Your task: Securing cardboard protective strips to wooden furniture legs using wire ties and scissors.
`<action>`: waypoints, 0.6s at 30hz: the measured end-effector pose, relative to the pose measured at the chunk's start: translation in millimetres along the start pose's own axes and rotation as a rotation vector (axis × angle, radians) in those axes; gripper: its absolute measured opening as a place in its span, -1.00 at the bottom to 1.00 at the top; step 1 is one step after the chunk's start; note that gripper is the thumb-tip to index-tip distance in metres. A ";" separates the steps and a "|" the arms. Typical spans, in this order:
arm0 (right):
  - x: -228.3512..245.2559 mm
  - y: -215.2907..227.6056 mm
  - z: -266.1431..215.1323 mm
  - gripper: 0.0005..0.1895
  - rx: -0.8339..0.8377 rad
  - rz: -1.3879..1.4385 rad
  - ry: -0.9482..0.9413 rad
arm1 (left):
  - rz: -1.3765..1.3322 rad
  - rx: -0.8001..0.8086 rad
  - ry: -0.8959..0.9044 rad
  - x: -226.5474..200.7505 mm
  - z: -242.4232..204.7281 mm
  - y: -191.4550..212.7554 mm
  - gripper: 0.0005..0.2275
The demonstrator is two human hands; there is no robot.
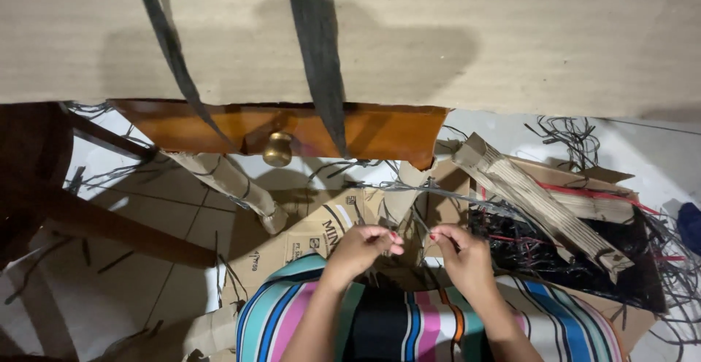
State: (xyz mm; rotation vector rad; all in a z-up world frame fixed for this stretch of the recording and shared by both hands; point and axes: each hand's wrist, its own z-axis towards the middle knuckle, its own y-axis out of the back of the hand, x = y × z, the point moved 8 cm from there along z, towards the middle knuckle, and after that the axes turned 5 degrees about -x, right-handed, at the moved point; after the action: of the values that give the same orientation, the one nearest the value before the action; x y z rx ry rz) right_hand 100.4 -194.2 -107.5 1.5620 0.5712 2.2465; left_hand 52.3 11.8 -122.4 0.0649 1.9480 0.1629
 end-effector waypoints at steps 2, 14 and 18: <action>4.0 1.0 -5.8 -0.82 0.017 0.016 -0.039 | 0.019 -0.002 -0.019 4.2 3.3 -10.0 -0.71; 28.9 -29.9 -37.0 -0.84 0.007 0.047 0.106 | -0.529 0.070 0.004 42.2 38.7 -34.5 -0.86; 7.0 -22.0 -16.7 -0.91 -0.027 0.221 -0.004 | -0.508 0.088 0.022 46.7 39.9 -34.8 -0.79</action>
State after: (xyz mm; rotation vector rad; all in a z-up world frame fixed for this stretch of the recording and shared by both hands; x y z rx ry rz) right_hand 83.4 -174.0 -118.3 1.6889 0.3807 2.3983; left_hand 72.9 -13.6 -185.0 -0.3734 1.9308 -0.2585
